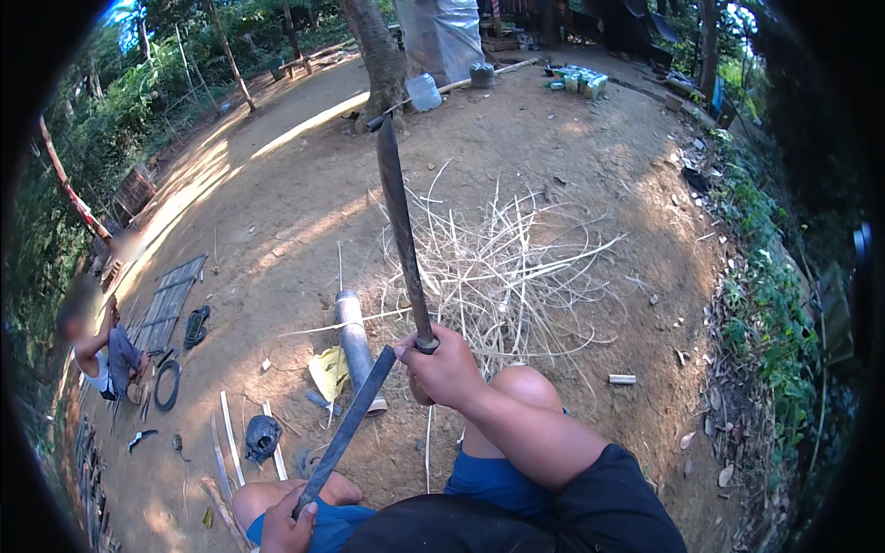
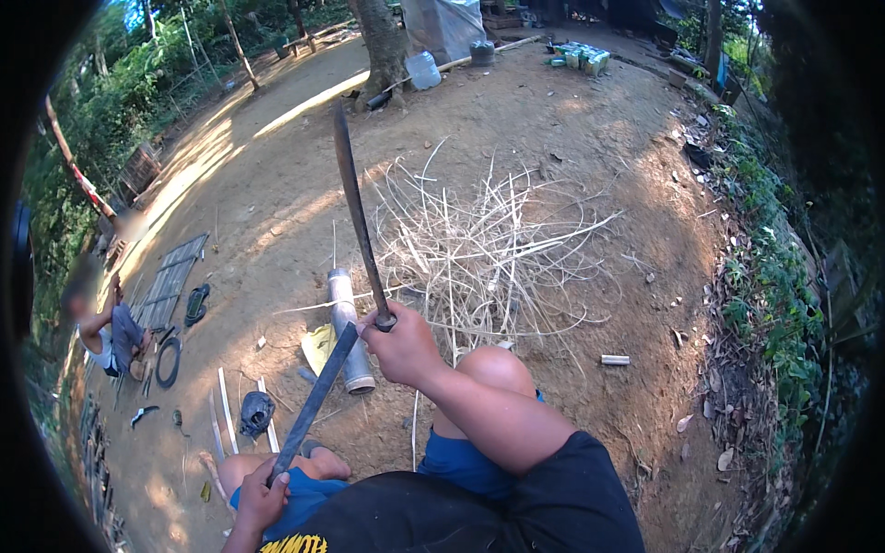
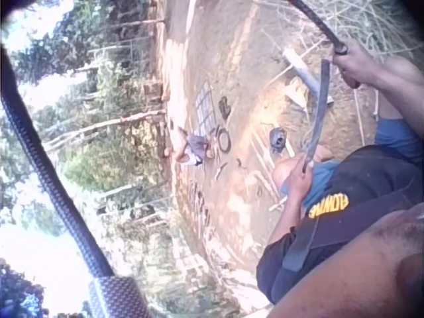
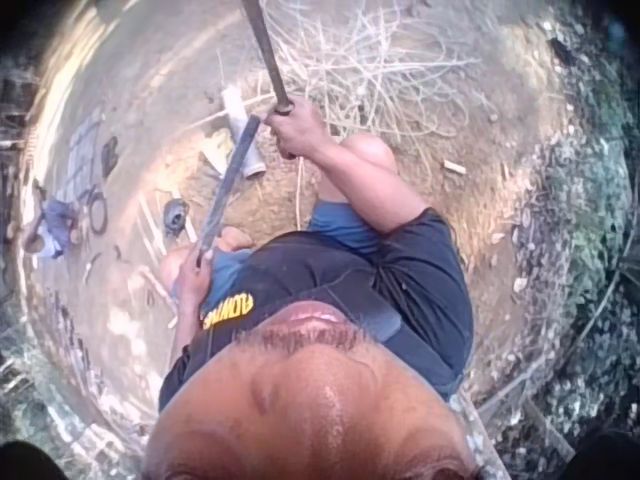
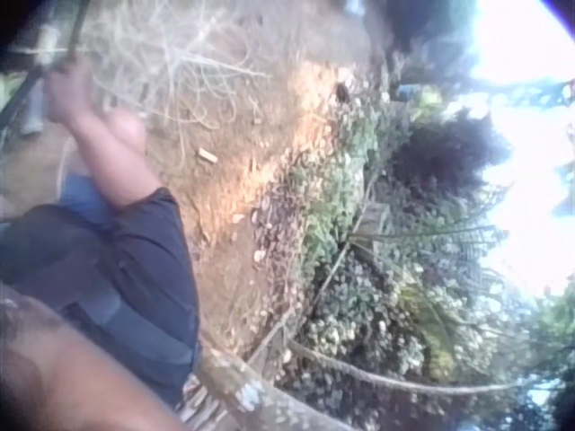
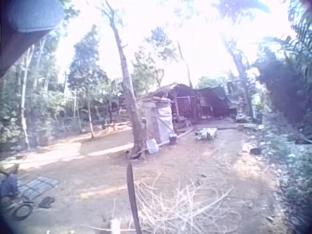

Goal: The person strips layers from a bamboo pole using a large blade and peels away long fibers by hand.

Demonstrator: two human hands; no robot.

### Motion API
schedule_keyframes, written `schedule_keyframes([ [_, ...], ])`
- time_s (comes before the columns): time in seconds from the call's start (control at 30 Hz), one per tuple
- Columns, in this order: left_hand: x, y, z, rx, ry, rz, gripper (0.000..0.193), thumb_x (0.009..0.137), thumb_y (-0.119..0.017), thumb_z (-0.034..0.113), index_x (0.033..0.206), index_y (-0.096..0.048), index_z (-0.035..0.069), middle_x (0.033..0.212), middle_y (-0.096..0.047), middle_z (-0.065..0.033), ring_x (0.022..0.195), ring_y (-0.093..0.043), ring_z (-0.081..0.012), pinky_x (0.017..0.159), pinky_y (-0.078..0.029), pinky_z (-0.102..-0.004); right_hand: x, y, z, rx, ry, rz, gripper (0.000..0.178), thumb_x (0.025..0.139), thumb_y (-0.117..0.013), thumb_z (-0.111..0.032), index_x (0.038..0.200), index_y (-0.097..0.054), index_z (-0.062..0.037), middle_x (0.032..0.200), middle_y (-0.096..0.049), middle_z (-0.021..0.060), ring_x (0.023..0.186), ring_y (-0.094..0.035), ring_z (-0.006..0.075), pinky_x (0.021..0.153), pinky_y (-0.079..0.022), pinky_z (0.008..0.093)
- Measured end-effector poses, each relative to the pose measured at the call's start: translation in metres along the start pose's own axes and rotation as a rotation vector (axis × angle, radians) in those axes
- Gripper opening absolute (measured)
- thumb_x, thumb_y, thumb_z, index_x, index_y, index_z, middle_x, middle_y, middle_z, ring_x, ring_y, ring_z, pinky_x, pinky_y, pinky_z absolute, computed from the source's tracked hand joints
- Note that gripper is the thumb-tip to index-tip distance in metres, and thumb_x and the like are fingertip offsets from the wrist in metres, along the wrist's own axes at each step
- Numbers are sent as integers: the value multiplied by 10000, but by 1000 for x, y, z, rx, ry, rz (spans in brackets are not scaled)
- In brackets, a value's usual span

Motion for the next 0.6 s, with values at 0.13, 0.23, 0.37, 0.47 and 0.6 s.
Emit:
schedule_keyframes([
  [0.13,8,27,-1,361,-252,91,323,925,-613,194,1187,-619,5,713,-602,-35,620,-547,-105,592,-453,-281,14,3,14,10,-18,54,172,865,-710,-156,859,-610,-17,699,-634,41,598,-580,93,549,-458,268],
  [0.23,11,68,-9,370,-251,172,312,901,-638,173,1165,-633,8,737,-580,-29,647,-505,-110,597,-419,-278,26,12,23,1,-67,44,169,871,-700,-147,872,-609,-3,717,-644,48,592,-575,91,539,-462,272],
  [0.37,0,160,40,176,-147,329,313,917,-628,180,1166,-634,-10,816,-596,-34,744,-502,-107,677,-428,-285,28,0,26,139,-145,1,169,885,-681,-153,864,-620,4,750,-665,64,573,-559,98,527,-461,268],
  [0.47,-24,239,94,346,-317,627,412,948,-611,225,1284,-567,-8,1011,-643,-93,911,-564,-148,842,-438,-296,37,-12,41,78,-167,-78,160,879,-686,-150,835,-628,-8,744,-663,68,562,-546,99,525,-458,266],
  [0.6,-82,367,148,472,-450,1019,438,998,-521,178,1361,-474,-62,1330,-564,-174,1231,-515,-208,1054,-357,-312,37,-31,51,-85,-164,-164,138,821,-688,-121,883,-640,-8,741,-657,55,579,-581,113,552,-481,276],
])
Point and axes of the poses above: each hand's wrist, its own x-axis towards the middle knuckle, its own y-axis out of the back of the hand, z = x × y, the point moved 10 cm from there along x, towards the middle knuckle
